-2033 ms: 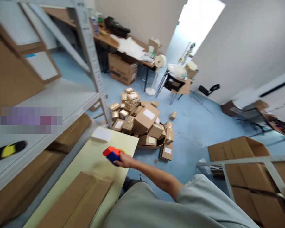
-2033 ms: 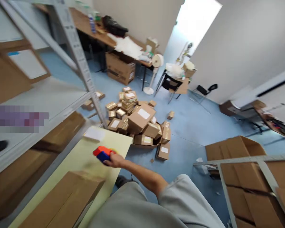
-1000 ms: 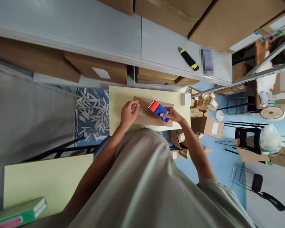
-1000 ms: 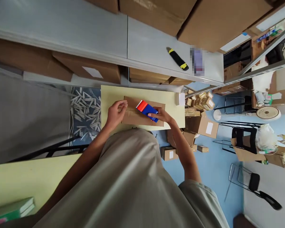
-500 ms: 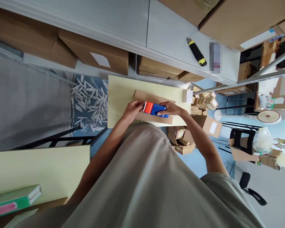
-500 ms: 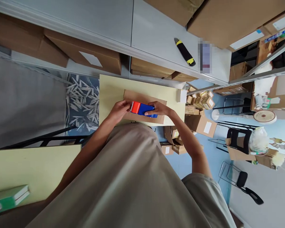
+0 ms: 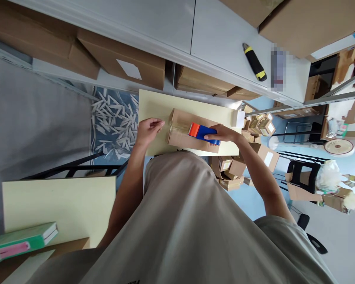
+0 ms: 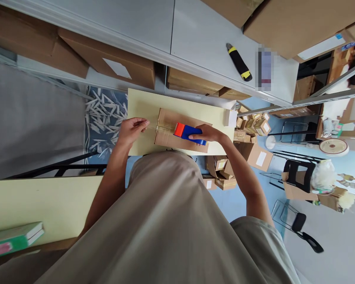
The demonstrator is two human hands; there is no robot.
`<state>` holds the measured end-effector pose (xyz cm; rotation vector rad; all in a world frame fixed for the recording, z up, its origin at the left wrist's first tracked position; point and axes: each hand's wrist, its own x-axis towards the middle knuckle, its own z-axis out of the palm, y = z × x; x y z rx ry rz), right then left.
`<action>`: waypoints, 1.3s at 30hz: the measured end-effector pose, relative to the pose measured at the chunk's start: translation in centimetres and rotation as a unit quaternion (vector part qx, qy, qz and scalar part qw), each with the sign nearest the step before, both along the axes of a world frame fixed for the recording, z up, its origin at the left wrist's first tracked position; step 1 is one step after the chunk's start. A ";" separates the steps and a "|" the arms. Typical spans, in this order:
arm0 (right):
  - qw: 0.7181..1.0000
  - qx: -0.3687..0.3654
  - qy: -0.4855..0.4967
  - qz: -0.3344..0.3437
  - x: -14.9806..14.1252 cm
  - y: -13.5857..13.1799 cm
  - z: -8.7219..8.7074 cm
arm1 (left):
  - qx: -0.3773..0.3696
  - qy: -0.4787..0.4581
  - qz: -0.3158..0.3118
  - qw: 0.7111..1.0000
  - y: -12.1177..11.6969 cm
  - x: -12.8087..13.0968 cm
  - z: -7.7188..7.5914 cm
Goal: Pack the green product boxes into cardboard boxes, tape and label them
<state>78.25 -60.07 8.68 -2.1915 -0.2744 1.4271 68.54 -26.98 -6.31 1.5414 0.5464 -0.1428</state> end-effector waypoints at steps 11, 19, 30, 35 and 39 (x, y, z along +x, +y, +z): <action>1.000 -0.021 0.023 0.000 -0.2 1.5 -0.1 | 0.006 0.033 -0.003 0.999 -0.8 0.1 -4.9; 0.999 -0.012 0.012 0.029 -0.3 1.4 -1.2 | 0.152 -0.075 -0.051 0.984 -3.1 0.2 -4.7; 0.998 0.018 0.015 0.053 -0.4 1.4 -1.6 | 0.294 -0.164 -0.232 0.912 -6.7 0.8 -0.1; 0.998 0.002 0.048 0.048 0.3 -5.3 0.3 | 0.302 -0.137 -0.242 0.912 -6.5 0.9 0.6; 0.995 -0.066 0.067 0.018 0.5 -15.3 3.0 | 0.293 -0.128 -0.232 0.919 -6.7 1.2 0.8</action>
